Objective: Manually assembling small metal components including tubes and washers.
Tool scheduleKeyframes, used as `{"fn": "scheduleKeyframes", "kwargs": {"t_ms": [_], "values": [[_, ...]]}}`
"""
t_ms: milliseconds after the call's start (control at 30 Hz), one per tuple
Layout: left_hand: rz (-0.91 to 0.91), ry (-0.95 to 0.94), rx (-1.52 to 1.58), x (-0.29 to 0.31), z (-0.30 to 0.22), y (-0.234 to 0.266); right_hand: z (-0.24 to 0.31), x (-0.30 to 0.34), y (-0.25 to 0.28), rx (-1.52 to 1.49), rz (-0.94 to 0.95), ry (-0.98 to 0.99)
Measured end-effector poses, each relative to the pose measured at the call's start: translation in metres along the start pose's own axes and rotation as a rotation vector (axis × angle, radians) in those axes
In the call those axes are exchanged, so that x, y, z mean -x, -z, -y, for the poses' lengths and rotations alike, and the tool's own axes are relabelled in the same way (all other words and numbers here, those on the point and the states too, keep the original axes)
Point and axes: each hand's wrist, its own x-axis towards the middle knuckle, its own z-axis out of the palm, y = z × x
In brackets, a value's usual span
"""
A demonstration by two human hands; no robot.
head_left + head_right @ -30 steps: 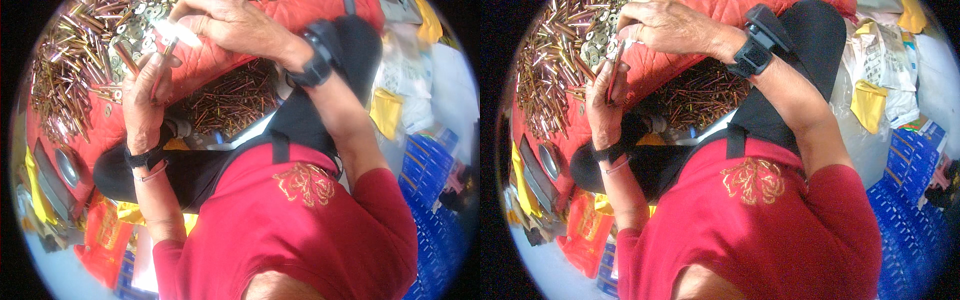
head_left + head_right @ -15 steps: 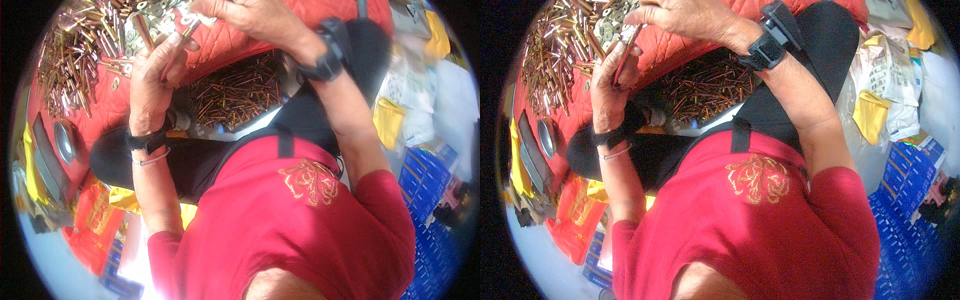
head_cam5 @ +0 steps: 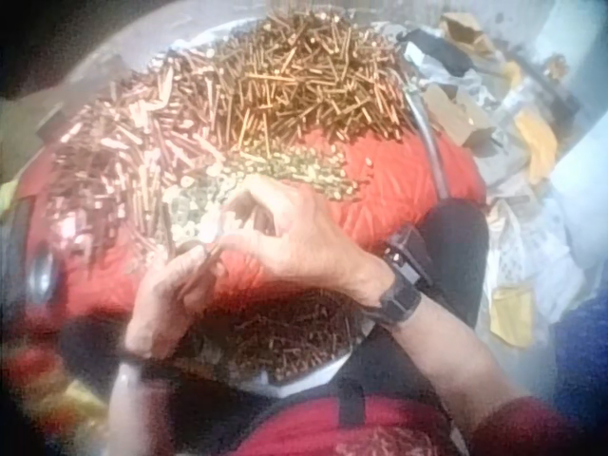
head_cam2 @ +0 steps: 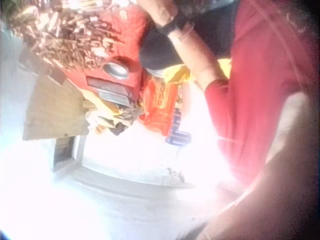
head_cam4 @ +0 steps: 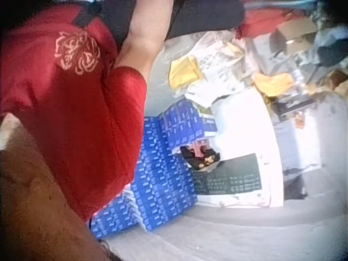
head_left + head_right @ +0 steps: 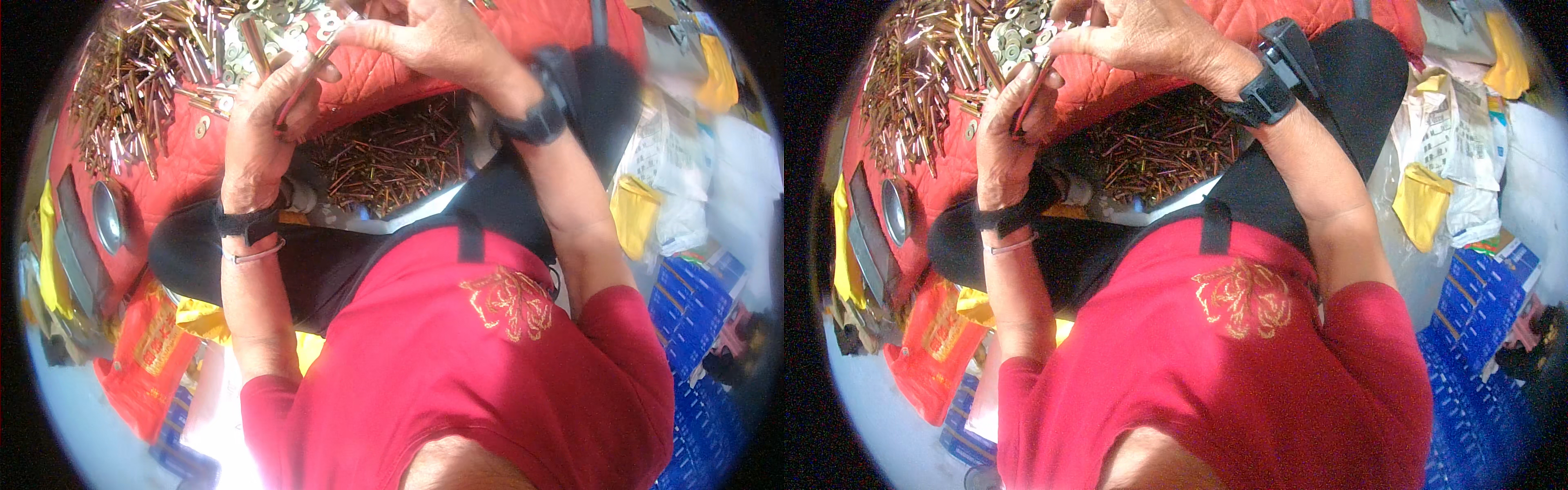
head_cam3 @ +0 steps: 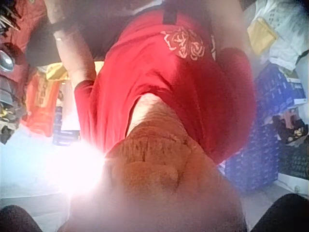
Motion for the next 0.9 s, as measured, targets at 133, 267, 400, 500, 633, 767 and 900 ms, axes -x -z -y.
{"fn": "scheduleKeyframes", "kwargs": {"t_ms": [133,267,400,500,633,767,900], "values": [[0.024,0.022,-0.032,-0.003,-0.001,-0.006,-0.026,-0.001,0.007,0.220,0.182,-0.224],[0.011,0.025,0.062,-0.004,0.001,0.001,-0.020,0.006,-0.005,-0.039,0.029,-0.089],[0.055,0.033,0.080,-0.005,0.003,0.001,-0.033,0.007,-0.007,-0.090,0.014,-0.096],[0.055,0.041,0.123,-0.005,0.004,0.004,-0.033,0.004,-0.007,-0.047,0.003,-0.170],[0.065,0.056,0.113,-0.005,0.002,0.002,-0.029,0.006,-0.016,-0.273,-0.035,-0.131],[0.070,0.037,0.127,-0.005,0.004,0.004,-0.025,0.006,-0.007,-0.201,0.026,-0.244],[0.075,0.078,0.116,-0.004,0.001,0.001,-0.022,0.006,-0.010,-0.253,-0.019,-0.219]]}}
